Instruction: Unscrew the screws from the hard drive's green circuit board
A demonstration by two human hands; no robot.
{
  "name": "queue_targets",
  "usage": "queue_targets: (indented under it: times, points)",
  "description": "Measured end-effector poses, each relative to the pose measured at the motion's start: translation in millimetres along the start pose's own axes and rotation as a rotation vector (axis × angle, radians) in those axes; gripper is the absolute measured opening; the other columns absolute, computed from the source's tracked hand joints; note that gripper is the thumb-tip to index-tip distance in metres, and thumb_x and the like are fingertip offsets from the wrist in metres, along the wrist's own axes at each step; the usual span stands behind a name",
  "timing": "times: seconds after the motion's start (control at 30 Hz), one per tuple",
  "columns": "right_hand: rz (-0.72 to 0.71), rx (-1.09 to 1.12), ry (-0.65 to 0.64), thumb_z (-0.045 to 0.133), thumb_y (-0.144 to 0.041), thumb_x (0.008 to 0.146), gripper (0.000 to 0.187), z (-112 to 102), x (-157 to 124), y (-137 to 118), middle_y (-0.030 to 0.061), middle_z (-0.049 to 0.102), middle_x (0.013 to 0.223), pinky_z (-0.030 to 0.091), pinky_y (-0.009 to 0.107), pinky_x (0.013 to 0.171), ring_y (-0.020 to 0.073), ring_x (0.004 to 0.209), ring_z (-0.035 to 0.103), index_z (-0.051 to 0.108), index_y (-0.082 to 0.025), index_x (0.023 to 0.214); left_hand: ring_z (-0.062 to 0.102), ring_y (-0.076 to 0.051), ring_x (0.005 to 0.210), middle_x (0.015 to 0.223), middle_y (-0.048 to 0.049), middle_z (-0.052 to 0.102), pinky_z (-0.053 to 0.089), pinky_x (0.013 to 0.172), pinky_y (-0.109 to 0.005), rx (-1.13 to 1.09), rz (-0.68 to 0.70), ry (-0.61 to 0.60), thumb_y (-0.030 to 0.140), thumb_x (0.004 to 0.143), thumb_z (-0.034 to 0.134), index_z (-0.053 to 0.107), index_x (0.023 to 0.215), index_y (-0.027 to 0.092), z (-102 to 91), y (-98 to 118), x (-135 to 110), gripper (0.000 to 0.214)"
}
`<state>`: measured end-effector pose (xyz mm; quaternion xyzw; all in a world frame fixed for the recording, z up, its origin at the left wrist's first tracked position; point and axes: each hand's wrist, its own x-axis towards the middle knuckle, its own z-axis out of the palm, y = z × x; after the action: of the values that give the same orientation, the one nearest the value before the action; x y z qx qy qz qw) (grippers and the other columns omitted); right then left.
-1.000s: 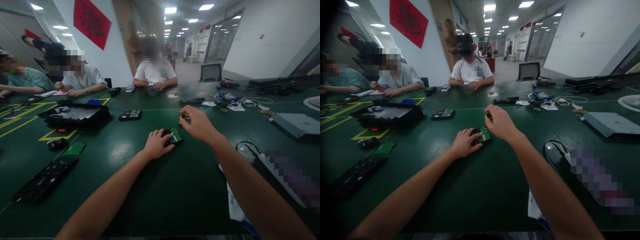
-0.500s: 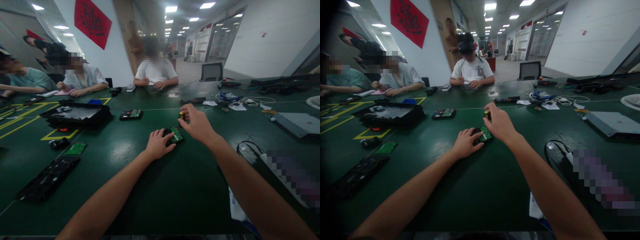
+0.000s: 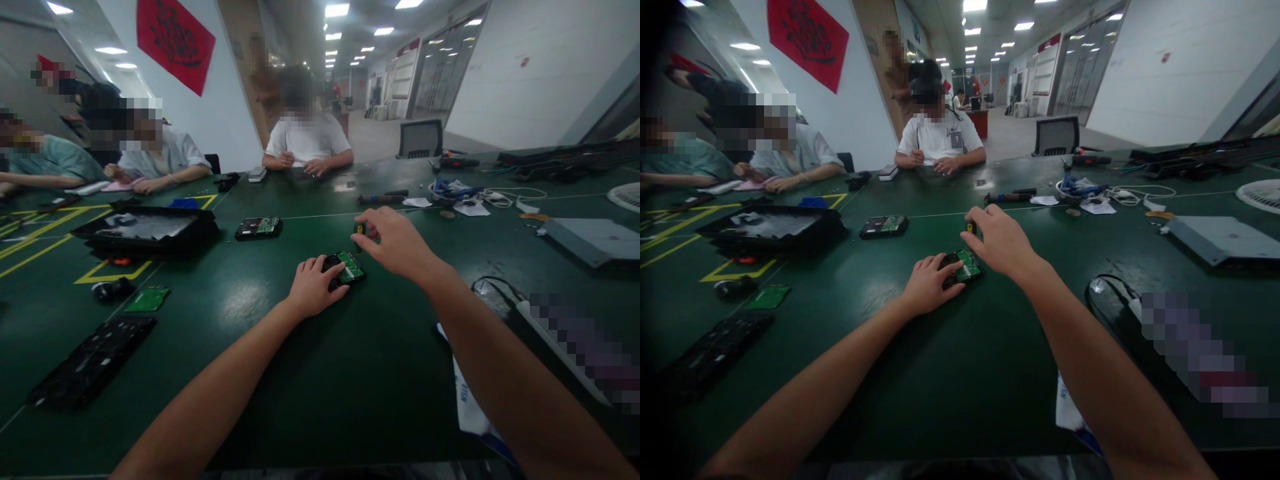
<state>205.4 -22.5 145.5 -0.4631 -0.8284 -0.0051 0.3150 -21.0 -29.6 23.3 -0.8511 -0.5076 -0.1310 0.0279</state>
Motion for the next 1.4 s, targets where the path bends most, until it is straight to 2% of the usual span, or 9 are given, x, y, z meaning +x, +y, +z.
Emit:
queue_targets:
  times: [0.17,0.4,0.6,0.73,0.83,0.97,1.1,1.23,1.4]
  points:
    - [-0.008,0.048,-0.004,0.064,-0.020,0.092,0.017,1.3,-0.5,-2.6,0.0120,0.071,0.111,0.052,0.041,0.087,0.0280,0.098,0.067,0.061,-0.021,0.109,0.050,-0.040,0.136,0.155,-0.0134,0.049,0.041,0.110,-0.058,0.004,0.006,-0.003,0.066,0.097,0.059,0.058,0.152,0.038,1.9,-0.6,0.8,0.062]
    - [0.011,0.007,0.052,0.065,-0.031,0.096,0.013,7.6,1.0,-0.4,0.0089,0.070,0.103,0.049,0.040,0.084,0.0259,0.091,0.064,0.061,-0.023,0.106,0.050,-0.040,0.136,0.154,-0.0135,0.050,0.041,0.110,-0.057,0.000,0.006,-0.003,0.066,0.097,0.059,0.057,0.152,0.038,1.7,-0.1,0.9,0.062]
    - [0.030,0.118,0.094,0.060,-0.023,0.095,0.015,16.1,1.2,6.4,0.0125,0.071,0.108,0.052,0.042,0.084,0.0274,0.095,0.067,0.059,-0.021,0.110,0.050,-0.039,0.136,0.154,-0.0124,0.050,0.041,0.110,-0.057,-0.001,0.005,-0.009,0.065,0.097,0.059,0.057,0.152,0.038,0.2,-0.7,0.5,0.061]
    - [0.055,0.118,0.162,0.065,-0.032,0.095,0.017,23.9,1.5,8.3,0.0105,0.069,0.107,0.052,0.041,0.080,0.0265,0.093,0.066,0.058,-0.023,0.108,0.049,-0.039,0.137,0.154,-0.0124,0.049,0.041,0.110,-0.057,0.006,0.003,-0.015,0.065,0.097,0.059,0.056,0.153,0.037,-0.1,-0.7,0.3,0.062]
    - [0.029,0.055,0.148,0.063,-0.036,0.096,0.015,22.2,1.4,5.9,0.0099,0.068,0.105,0.050,0.041,0.082,0.0256,0.091,0.064,0.061,-0.023,0.104,0.049,-0.040,0.137,0.155,-0.0132,0.049,0.041,0.110,-0.057,0.010,0.004,-0.009,0.065,0.097,0.059,0.056,0.153,0.037,0.9,-0.7,0.2,0.062]
    - [-0.004,0.073,0.115,0.060,-0.026,0.094,0.012,17.3,1.7,4.8,0.0112,0.070,0.107,0.051,0.042,0.085,0.0263,0.095,0.065,0.062,-0.022,0.106,0.049,-0.040,0.137,0.155,-0.0138,0.048,0.041,0.111,-0.058,0.013,0.004,0.005,0.066,0.097,0.060,0.057,0.152,0.037,2.4,-0.7,0.2,0.062]
    - [0.012,0.131,0.105,0.061,-0.024,0.094,0.012,15.8,2.2,7.1,0.0098,0.073,0.105,0.053,0.042,0.087,0.0254,0.093,0.068,0.063,-0.021,0.106,0.049,-0.040,0.137,0.155,-0.0137,0.049,0.041,0.110,-0.057,0.013,0.005,-0.001,0.065,0.097,0.060,0.057,0.152,0.038,1.9,-0.4,0.4,0.062]
    - [0.004,0.074,0.089,0.061,-0.028,0.096,0.014,12.8,1.7,6.2,0.0097,0.072,0.106,0.052,0.043,0.088,0.0254,0.092,0.067,0.066,-0.021,0.108,0.050,-0.040,0.137,0.154,-0.0138,0.049,0.041,0.110,-0.057,0.008,0.006,0.001,0.065,0.097,0.060,0.057,0.152,0.037,0.6,0.3,0.4,0.061]
    - [0.015,0.053,0.086,0.058,-0.023,0.095,0.016,9.9,1.7,3.5,0.0128,0.073,0.109,0.053,0.044,0.090,0.0276,0.097,0.069,0.067,-0.020,0.108,0.050,-0.040,0.136,0.153,-0.0136,0.050,0.041,0.110,-0.057,-0.005,0.004,0.001,0.064,0.097,0.060,0.058,0.151,0.037,-0.6,0.9,0.2,0.061]
